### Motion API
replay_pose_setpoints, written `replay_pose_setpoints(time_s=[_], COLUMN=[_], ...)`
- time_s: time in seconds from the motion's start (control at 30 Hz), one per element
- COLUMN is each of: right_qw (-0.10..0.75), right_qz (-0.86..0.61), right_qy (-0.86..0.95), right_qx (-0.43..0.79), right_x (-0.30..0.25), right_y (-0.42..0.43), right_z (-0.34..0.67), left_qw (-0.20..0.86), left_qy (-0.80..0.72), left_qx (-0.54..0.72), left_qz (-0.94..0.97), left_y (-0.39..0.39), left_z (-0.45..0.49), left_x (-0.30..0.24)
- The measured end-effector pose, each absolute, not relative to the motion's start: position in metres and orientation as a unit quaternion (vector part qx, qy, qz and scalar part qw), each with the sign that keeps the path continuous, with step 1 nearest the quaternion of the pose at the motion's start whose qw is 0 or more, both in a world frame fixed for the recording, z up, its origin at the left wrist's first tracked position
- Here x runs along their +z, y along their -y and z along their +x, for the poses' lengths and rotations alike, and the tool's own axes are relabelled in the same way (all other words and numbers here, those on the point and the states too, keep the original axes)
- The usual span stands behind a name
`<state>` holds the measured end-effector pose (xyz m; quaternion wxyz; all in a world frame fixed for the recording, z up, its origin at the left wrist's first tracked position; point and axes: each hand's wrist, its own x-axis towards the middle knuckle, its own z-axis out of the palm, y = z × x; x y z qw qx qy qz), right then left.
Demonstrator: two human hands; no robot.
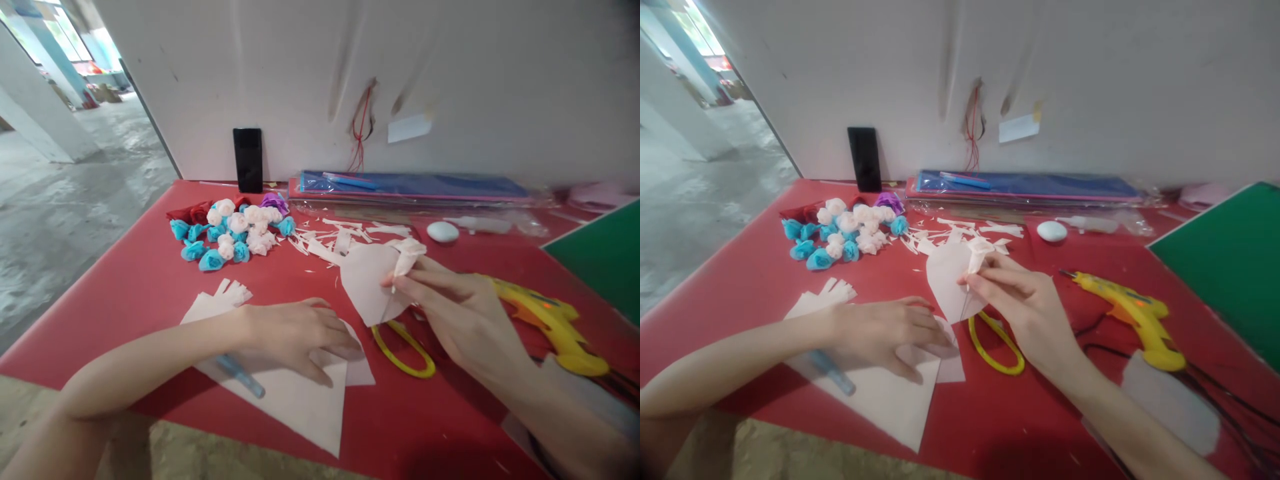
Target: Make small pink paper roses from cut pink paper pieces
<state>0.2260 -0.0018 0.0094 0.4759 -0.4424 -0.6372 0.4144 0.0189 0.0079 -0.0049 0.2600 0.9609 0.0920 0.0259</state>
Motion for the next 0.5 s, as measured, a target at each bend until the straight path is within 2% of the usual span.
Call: replay_pose_setpoints(time_s=[0.2,0.5], right_qw=[0.471,0.438], right_qz=[-0.447,-0.467], right_qy=[0.634,0.645], right_qx=[0.420,0.416], right_x=[0.009,0.016], right_y=[0.001,0.006], right_z=[0.225,0.224], left_qw=[0.351,0.383], left_qy=[-0.118,-0.299], left_qx=[0.027,0.237], left_qz=[0.928,0.841], left_y=[-0.011,-0.036], left_z=[0.016,-0.004], left_x=[0.005,0.026])
